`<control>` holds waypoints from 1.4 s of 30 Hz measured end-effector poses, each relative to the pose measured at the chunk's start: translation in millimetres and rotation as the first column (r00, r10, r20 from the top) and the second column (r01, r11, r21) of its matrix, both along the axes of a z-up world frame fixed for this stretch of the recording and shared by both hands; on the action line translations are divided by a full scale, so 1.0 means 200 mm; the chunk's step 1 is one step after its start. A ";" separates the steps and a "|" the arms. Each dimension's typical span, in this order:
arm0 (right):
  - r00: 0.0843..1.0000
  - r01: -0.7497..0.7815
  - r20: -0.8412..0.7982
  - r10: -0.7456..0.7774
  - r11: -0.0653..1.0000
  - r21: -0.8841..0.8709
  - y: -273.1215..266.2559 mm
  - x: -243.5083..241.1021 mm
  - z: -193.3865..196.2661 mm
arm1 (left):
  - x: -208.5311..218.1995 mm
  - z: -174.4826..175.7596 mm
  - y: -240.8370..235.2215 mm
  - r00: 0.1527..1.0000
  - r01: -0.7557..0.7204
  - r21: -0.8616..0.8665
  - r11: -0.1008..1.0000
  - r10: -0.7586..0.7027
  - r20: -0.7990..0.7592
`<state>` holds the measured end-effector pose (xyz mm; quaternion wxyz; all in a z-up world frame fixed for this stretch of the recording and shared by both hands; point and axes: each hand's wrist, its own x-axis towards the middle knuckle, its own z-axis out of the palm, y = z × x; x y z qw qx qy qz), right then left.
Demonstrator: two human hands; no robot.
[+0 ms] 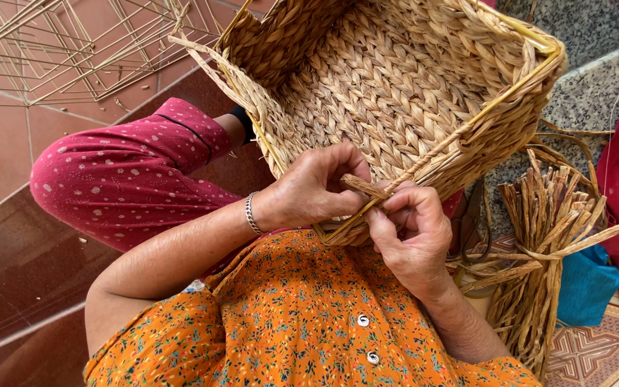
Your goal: The person weaves a rectangular basket using dried palm leaves, interlacing strands along the rim and trimming excess with scissors. The person rotates the basket to work on different sides and secures the weave by hand.
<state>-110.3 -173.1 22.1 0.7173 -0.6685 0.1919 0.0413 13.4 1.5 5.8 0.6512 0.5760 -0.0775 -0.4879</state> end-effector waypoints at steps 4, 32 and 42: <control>0.986 -0.066 0.134 0.099 0.971 -0.231 0.00 0.05 0.06 | 0.05 0.03 0.02 0.967 -0.050 -0.157 0.986 0.008 -0.256; 0.994 -0.045 0.103 -0.043 0.689 0.723 -0.14 -0.04 0.00 | -0.23 0.20 0.01 0.376 -0.117 0.152 0.982 -0.098 0.922; 0.996 0.062 -0.009 -0.090 0.602 0.796 -0.02 -0.13 -0.05 | -0.24 0.13 0.01 0.289 -0.076 0.178 0.981 -0.149 0.945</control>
